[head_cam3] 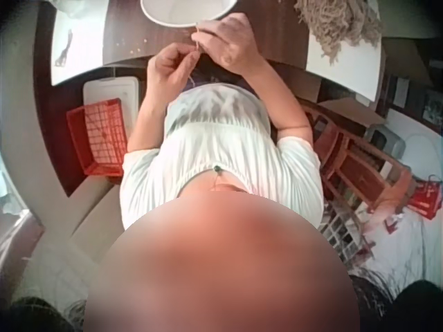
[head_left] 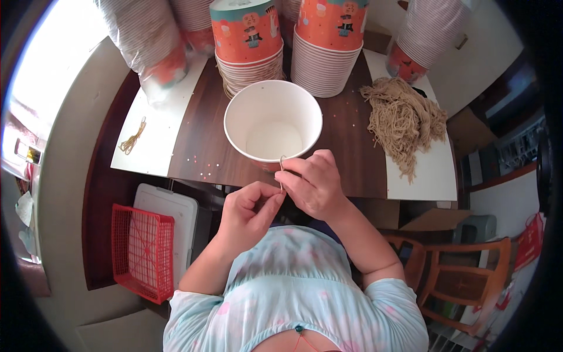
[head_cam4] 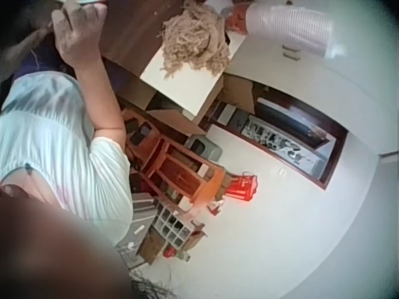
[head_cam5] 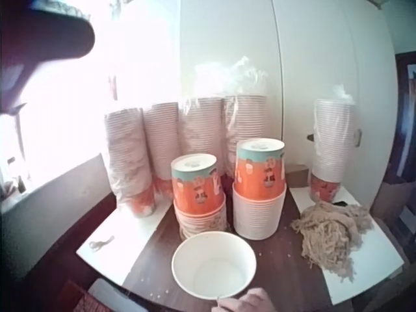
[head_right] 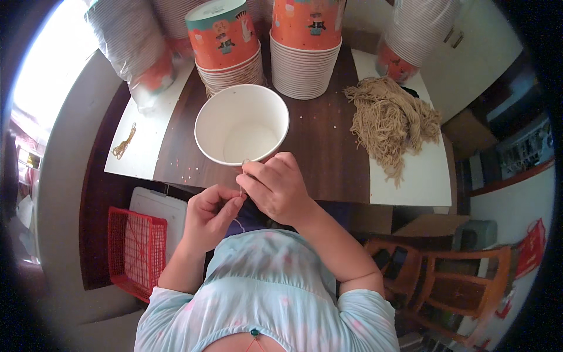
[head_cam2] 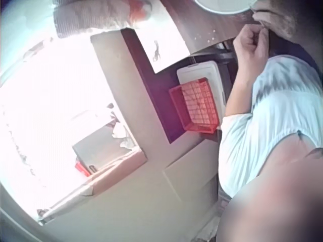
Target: Tying individual lengths of string to paper cups as part of a manufacturing or packaging process.
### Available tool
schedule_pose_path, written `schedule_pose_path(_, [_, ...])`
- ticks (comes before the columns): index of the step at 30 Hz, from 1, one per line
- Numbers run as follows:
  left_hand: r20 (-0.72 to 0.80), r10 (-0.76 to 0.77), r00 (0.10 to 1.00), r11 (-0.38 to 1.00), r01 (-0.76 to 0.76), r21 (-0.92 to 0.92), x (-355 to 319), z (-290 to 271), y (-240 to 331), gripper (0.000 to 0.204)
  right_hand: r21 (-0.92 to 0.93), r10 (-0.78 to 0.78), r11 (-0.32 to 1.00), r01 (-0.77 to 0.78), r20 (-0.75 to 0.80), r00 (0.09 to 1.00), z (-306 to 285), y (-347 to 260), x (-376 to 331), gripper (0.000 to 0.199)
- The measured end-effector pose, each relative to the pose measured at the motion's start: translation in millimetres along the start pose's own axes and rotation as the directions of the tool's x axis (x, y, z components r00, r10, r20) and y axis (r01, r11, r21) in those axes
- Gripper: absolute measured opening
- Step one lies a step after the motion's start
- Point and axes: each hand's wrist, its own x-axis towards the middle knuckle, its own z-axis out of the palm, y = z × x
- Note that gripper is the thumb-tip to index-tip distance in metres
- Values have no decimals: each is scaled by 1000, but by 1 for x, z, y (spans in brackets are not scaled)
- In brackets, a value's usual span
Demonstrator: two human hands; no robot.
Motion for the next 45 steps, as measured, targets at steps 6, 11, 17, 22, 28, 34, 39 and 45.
schedule_pose_path(6, [206, 98, 974, 995, -92, -39, -14, -5, 31, 5, 64, 44, 997, -42, -33, 998, -9, 12, 4, 22])
schedule_pose_path(11, [356, -191, 915, 978, 206, -6, 8, -48, 45, 18, 175, 54, 982, -70, 93, 994, -28, 24, 3, 22])
schedule_pose_path(17, [215, -255, 943, 908, 157, 387, 31, -152, 30, 19, 251, 219, 921, -298, 298, 929, -77, 50, 9, 14])
schedule_pose_path(22, [132, -163, 978, 980, 145, 137, 54, -108, 54, 27, -2, 245, 957, -289, 535, 809, -98, 67, 43, 40])
schedule_pose_path(28, [327, -94, 940, 995, 104, -12, 97, -31, 83, 25, 660, 307, 43, -750, 706, 638, -49, 22, 95, 60])
schedule_pose_path(34, [512, -275, 814, 882, 426, -203, 94, -51, 59, 25, 447, 526, 330, -831, 644, 555, -54, 46, 88, 16])
schedule_pose_path(39, [506, -350, 788, 829, 512, -223, 82, -56, 33, 22, 359, 534, 381, -852, 667, 520, -66, 54, 82, 15])
schedule_pose_path(45, [513, -344, 786, 894, 442, -78, 83, -49, 54, 22, 250, 266, 866, -434, 504, 822, -60, 40, 88, 49])
